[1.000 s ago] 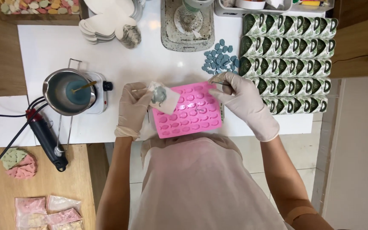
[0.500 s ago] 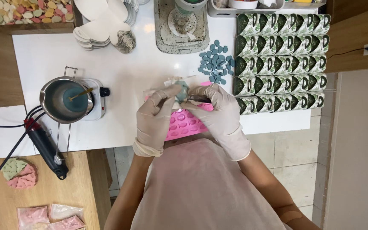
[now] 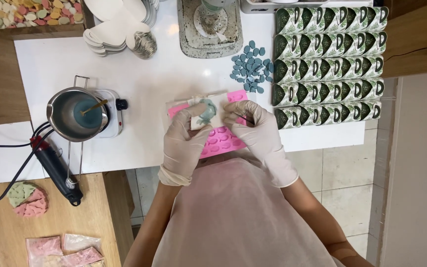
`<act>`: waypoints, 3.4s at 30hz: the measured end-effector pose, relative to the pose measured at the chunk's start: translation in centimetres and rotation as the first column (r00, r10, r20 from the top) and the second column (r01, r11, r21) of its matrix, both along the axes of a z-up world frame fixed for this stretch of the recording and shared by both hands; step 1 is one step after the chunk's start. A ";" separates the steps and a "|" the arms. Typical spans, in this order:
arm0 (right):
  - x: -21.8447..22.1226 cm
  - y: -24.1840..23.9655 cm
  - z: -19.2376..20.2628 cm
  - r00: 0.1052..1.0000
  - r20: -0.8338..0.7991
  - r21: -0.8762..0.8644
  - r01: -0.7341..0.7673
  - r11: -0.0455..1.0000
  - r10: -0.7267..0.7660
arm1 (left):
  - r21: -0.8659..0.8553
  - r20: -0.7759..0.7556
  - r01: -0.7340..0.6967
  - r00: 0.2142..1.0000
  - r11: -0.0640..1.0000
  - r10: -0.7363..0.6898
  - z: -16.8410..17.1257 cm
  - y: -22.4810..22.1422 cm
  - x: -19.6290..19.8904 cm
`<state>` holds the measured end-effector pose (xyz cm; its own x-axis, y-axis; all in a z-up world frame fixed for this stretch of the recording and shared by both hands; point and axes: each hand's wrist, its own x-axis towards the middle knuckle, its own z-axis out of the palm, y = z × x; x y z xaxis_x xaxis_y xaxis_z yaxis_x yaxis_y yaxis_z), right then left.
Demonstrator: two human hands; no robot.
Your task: The recorder is preparing small wax or candle products, including handling wax shapes, using a mold, and stirring wax in a melting pot.
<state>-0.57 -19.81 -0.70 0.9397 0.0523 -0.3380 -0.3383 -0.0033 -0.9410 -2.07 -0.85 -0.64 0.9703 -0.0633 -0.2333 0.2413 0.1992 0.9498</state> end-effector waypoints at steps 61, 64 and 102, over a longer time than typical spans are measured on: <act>-0.8 1.1 -1.0 0.773 0.357 -0.787 -0.053 0.614 0.524 | 0.015 -0.190 0.125 0.974 0.992 -0.120 -2.7 -0.1 -1.3; -0.7 1.2 -1.1 0.772 0.324 -0.806 -0.078 0.587 0.547 | 0.034 -0.202 0.142 0.970 0.989 -0.133 -2.3 0.0 -1.2; -4.2 -2.8 -4.2 0.994 0.023 -0.746 0.085 0.660 -0.103 | 0.468 -0.241 0.112 0.971 0.876 0.005 -9.9 8.5 -0.3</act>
